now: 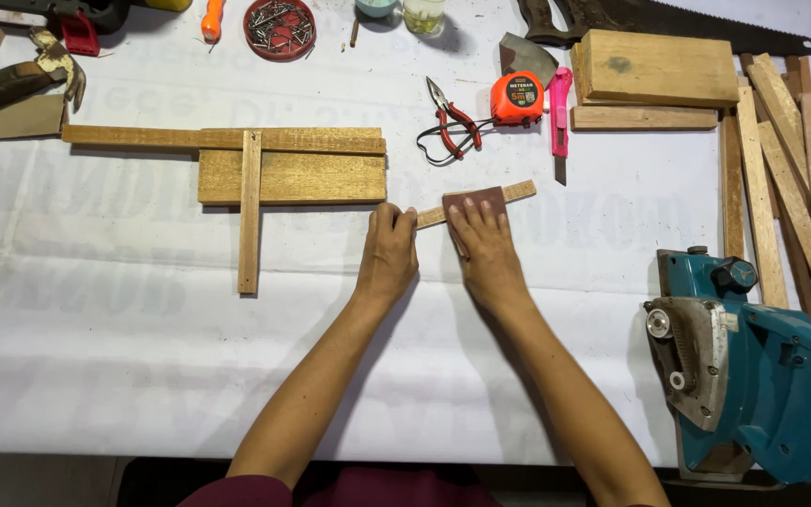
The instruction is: Sanding small pieces of wood on a workbench.
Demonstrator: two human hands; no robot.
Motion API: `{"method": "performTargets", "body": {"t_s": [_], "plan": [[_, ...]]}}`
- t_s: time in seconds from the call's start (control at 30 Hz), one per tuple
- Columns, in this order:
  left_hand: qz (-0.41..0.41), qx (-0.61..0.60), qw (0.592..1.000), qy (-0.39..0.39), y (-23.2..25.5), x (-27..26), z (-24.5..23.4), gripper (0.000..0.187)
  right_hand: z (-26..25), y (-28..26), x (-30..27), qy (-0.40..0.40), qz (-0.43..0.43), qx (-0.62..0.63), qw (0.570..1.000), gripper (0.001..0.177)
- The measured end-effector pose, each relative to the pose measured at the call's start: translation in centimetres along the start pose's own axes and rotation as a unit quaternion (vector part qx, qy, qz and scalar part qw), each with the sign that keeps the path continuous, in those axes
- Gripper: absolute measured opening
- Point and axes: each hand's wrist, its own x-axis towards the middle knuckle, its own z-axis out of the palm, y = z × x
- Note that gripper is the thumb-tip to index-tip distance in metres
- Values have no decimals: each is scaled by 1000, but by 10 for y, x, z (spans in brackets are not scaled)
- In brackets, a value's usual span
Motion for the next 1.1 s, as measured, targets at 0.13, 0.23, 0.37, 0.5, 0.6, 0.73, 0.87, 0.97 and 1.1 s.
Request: {"method": "performTargets", "body": {"t_s": [0.13, 0.23, 0.37, 0.5, 0.6, 0.73, 0.87, 0.97, 1.1], "plan": [[-14, 4, 1000, -25, -2, -2, 3, 19, -18, 49, 6, -13, 41, -20, 999, 70], [-8, 20, 1000, -21, -3, -2, 4, 18, -24, 64, 9, 4, 51, -15, 999, 66], [-21, 8, 999, -27, -3, -1, 5, 19, -24, 47, 9, 30, 78, -26, 996, 68], [-5, 10, 1000, -12, -1, 0, 2, 19, -25, -16, 0, 60, -5, 19, 998, 66], [-17, -5, 1000, -21, -1, -1, 2, 17, 0, -26, -2, 15, -8, 10, 1000, 67], [-17, -4, 1000, -13, 5, 0, -4, 16, 7, -7, -2, 4, -5, 4, 1000, 68], [-11, 5, 1000, -2, 6, 2, -5, 17, -1, 26, 1, 0, 17, -20, 1000, 70], [-16, 4, 1000, -9, 4, 1, -3, 17, -10, 47, 6, 6, 37, -30, 999, 72], [-27, 3, 999, -18, 1, -1, 0, 17, -21, 72, 9, 9, 87, -53, 995, 73]]}}
